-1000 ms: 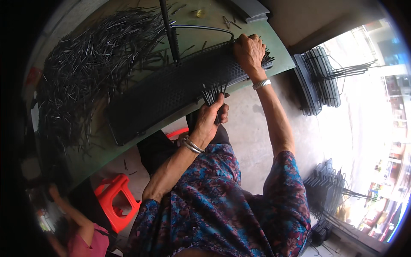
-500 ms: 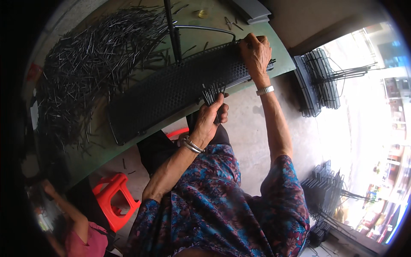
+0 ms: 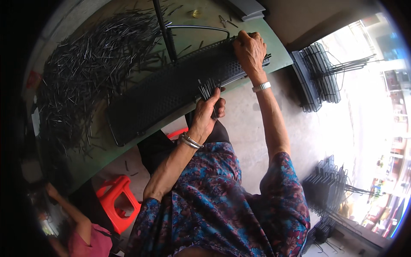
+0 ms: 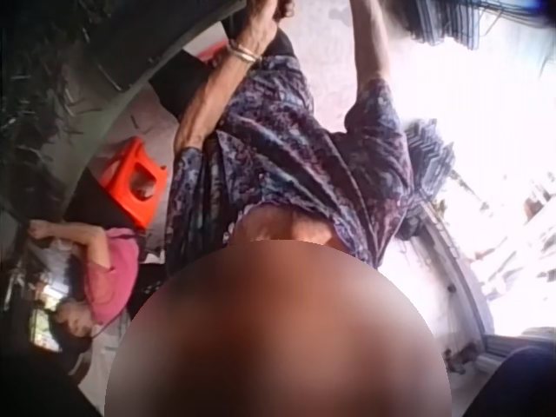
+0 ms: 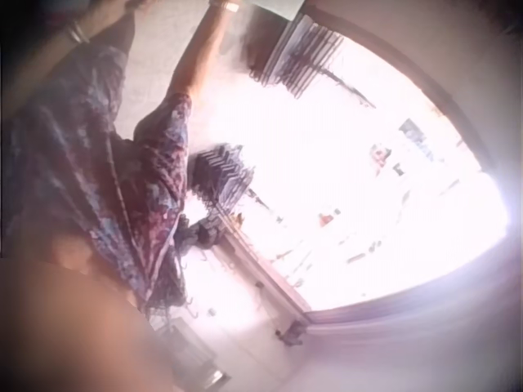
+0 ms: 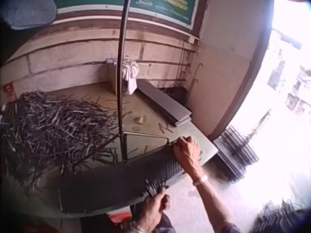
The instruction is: Inserting thin metal rods into the holes of a perforated metal plate at a workbench.
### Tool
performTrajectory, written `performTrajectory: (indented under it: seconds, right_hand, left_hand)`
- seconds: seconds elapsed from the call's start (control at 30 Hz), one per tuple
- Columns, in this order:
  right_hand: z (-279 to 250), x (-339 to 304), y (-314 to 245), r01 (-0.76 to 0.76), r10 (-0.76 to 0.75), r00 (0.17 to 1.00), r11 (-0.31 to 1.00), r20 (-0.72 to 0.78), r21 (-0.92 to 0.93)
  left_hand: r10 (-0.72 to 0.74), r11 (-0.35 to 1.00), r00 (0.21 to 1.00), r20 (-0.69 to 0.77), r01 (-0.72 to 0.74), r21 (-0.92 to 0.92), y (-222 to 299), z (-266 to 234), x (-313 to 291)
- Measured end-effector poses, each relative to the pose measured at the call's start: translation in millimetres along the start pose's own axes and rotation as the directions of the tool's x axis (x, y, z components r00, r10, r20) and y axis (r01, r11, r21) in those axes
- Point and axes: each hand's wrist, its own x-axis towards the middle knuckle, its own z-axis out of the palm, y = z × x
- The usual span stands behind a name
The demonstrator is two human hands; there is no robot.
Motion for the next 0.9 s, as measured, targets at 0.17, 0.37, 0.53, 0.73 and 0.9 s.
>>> performTrajectory:
  seconds: [0.17, 0.37, 0.53, 0.73, 0.9]
  right_hand:
    - [-2, 3, 6, 0.032, -0.032, 0.999, 0.999, 0.042, 0.001]
    - [-3, 15, 5, 0.000, -0.012, 0.989, 0.996, 0.150, 0.084]
    - [2, 12, 9, -0.033, 0.028, 0.993, 0.998, 0.112, 0.050]
    - [9, 6, 16, -0.024, 0.017, 0.994, 0.998, 0.109, 0.062]
    - [7, 4, 11, -0.056, 0.051, 0.997, 0.993, 0.050, 0.102]
  left_hand:
    - [-0.019, 1.000, 0.999, -0.026, 0.020, 0.021, -2, -1, 3]
    - [-0.036, 0.997, 0.999, -0.018, 0.037, 0.060, -2, 1, 2]
    - [-0.041, 0.997, 0.999, 0.003, 0.041, 0.073, -3, 2, 3]
    - [-0.039, 0.997, 0.999, 0.003, 0.038, 0.060, -2, -2, 4]
    - [-0.029, 0.997, 1.000, -0.001, 0.029, 0.073, -1, -2, 5]
